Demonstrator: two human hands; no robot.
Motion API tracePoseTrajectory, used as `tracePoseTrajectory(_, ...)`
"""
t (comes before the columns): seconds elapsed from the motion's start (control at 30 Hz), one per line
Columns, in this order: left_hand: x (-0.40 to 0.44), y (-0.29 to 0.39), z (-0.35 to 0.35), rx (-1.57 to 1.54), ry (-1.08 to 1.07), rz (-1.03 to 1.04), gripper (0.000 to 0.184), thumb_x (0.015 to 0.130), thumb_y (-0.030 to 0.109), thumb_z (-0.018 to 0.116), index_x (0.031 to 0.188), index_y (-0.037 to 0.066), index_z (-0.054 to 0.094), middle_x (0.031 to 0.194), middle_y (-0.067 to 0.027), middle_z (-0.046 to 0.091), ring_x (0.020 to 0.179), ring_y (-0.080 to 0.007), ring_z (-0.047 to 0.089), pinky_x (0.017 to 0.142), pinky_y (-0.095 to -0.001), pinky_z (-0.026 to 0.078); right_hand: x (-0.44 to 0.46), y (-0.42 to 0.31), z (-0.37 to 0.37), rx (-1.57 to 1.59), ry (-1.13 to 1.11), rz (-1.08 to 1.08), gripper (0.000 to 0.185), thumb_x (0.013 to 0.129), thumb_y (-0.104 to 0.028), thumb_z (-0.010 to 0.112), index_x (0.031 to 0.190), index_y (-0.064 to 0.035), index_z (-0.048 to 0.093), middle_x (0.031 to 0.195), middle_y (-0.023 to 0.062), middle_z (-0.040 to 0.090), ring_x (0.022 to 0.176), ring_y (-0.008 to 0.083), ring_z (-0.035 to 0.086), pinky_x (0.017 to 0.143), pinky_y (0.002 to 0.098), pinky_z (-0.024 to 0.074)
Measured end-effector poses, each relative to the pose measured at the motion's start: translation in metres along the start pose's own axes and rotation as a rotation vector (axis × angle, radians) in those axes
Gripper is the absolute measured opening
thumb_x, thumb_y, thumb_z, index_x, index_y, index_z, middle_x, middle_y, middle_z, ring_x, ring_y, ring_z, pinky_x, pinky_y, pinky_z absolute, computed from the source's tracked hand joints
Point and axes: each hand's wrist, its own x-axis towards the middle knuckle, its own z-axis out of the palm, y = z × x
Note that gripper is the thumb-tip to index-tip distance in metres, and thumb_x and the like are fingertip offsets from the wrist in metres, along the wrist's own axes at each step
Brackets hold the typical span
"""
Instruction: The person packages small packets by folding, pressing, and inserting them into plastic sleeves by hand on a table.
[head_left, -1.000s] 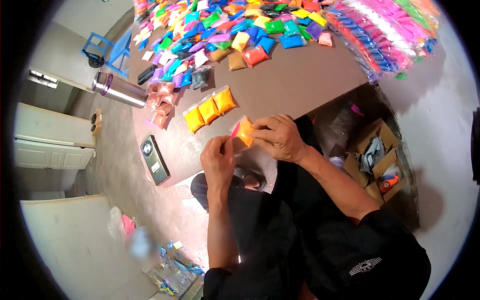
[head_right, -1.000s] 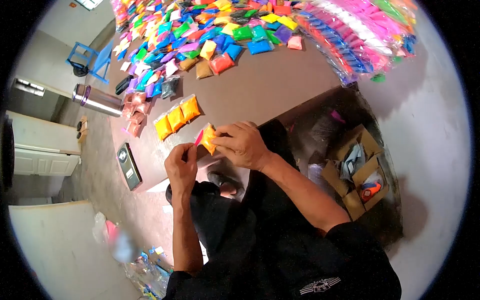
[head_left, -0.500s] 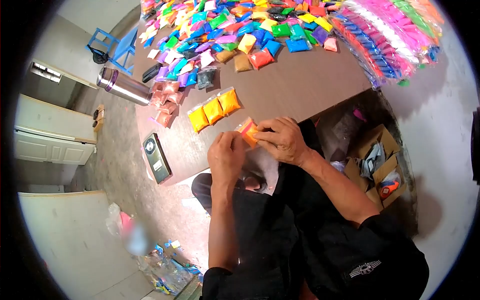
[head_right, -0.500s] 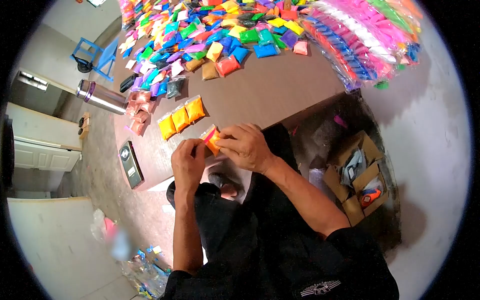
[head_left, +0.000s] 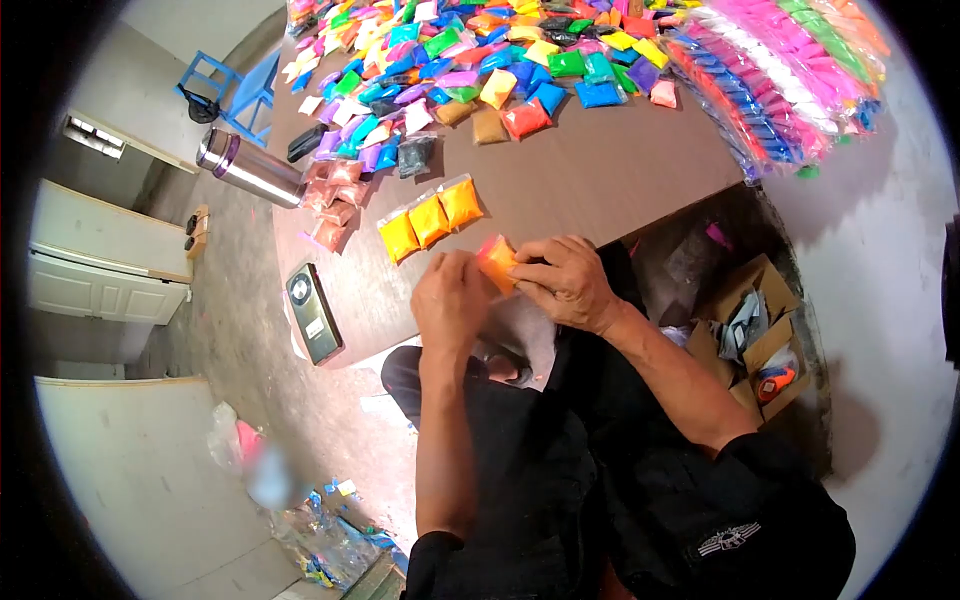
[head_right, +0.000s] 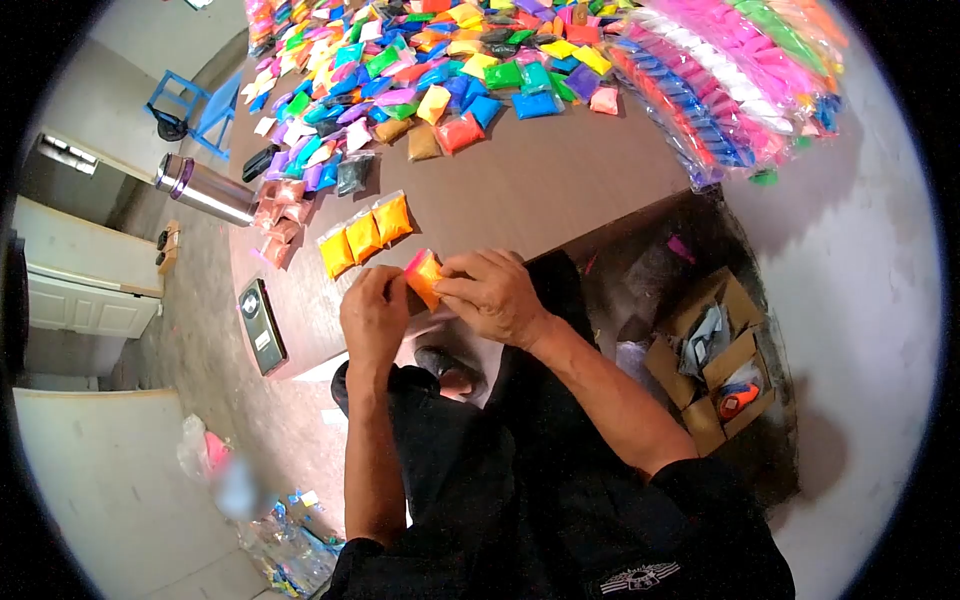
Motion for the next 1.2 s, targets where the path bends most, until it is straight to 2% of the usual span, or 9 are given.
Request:
tracePoseTrajectory(0.17,-0.010,-0.014,-0.011,-0.116,0.063,-0.060,0.008,0.092,0.006,0.072,0.097,0.000,0.072,0.086,-0.0184,0.071,0.076,-0.0359,0.070,0.071,-0.0405,0.056,-0.001,0.000,0.000,-0.001,0.010,0.019,0.018,0.084,-0.013,0.079,0.101,-0.0118,0.074,0.105,0.0037,0.072,0.091,0.0256,0.069,0.079,0.0404,0.0506)
tracePoseTrajectory(0.27,-0.020,-0.012,-0.013,-0.379,0.119,-0.233,0.008,0.094,0.005,0.073,0.098,-0.002,0.073,0.078,-0.0123,0.069,0.068,-0.0178,0.065,0.067,-0.0315,0.053,0.003,-0.007,0.005,0.018,0.112,0.121,0.017,0.087,-0.015,0.079,0.102,-0.0099,0.073,0.099,0.0047,0.073,0.087,0.0270,0.070,0.080,0.0403,0.0508)
tracePoseTrajectory(0.4,-0.021,-0.003,-0.007,-0.375,0.153,-0.254,0.010,0.095,0.007,0.073,0.099,-0.003,0.073,0.077,-0.0104,0.069,0.068,-0.0134,0.063,0.067,-0.0295,0.052,0.003,-0.011,0.008,0.028,0.190,0.191,0.019,0.087,-0.015,0.079,0.105,-0.0096,0.073,0.093,0.0053,0.074,0.085,0.0292,0.070,0.079,0.0410,0.0512)
tracePoseTrajectory(0.47,-0.017,0.009,-0.002,-0.377,0.127,-0.199,0.015,0.099,0.009,0.072,0.104,-0.005,0.074,0.080,-0.0031,0.068,0.072,-0.0083,0.058,0.067,-0.0250,0.049,0.007,-0.016,0.002,-0.042,0.230,0.247,0.023,0.085,-0.013,0.079,0.106,-0.0103,0.073,0.090,0.0048,0.074,0.086,0.0293,0.070,0.078,0.0398,0.0518)
tracePoseTrajectory(0.73,-0.002,0.023,0.034,-0.336,0.075,-0.008,0.012,0.096,0.007,0.074,0.101,-0.003,0.073,0.082,-0.0113,0.071,0.071,-0.0150,0.065,0.068,-0.0286,0.053,-0.001,-0.008,-0.021,-0.208,0.263,0.295,0.028,0.082,-0.011,0.080,0.110,-0.0086,0.074,0.104,0.0082,0.068,0.093,0.0294,0.067,0.083,0.0422,0.0541)
tracePoseTrajectory(0.8,-0.002,0.030,0.034,-0.298,0.057,-0.003,0.006,0.091,0.006,0.074,0.092,0.001,0.071,0.085,-0.0186,0.070,0.075,-0.0369,0.070,0.068,-0.0415,0.055,0.003,-0.005,-0.023,-0.187,0.266,0.209,0.025,0.082,-0.013,0.081,0.106,-0.0111,0.076,0.103,0.0047,0.067,0.092,0.0266,0.067,0.082,0.0406,0.0531)
tracePoseTrajectory(0.93,0.005,0.028,0.029,-0.228,0.031,0.021,0.005,0.092,0.006,0.072,0.092,0.001,0.071,0.085,-0.0183,0.070,0.076,-0.0375,0.070,0.069,-0.0422,0.055,0.003,0.003,-0.015,-0.176,0.177,0.155,0.020,0.082,-0.016,0.082,0.101,-0.0138,0.076,0.103,0.0008,0.067,0.092,0.0240,0.066,0.082,0.0396,0.0510)
tracePoseTrajectory(1.0,0.012,0.021,0.026,-0.149,0.046,0.043,0.009,0.093,0.005,0.075,0.095,-0.003,0.073,0.087,-0.0175,0.074,0.073,-0.0273,0.072,0.069,-0.0352,0.057,0.001,0.003,-0.014,-0.204,0.150,0.162,0.017,0.082,-0.018,0.082,0.098,-0.0152,0.075,0.102,-0.0019,0.068,0.092,0.0225,0.066,0.083,0.0393,0.0488)
tracePoseTrajectory(1.2,0.022,0.007,0.020,-0.069,0.060,0.025,0.009,0.092,0.006,0.075,0.096,-0.002,0.075,0.088,-0.0170,0.075,0.074,-0.0281,0.071,0.071,-0.0357,0.056,0.000,0.006,-0.015,-0.147,0.141,0.185,0.019,0.080,-0.014,0.083,0.098,-0.0141,0.076,0.103,-0.0019,0.069,0.092,0.0229,0.067,0.082,0.0387,0.0483)
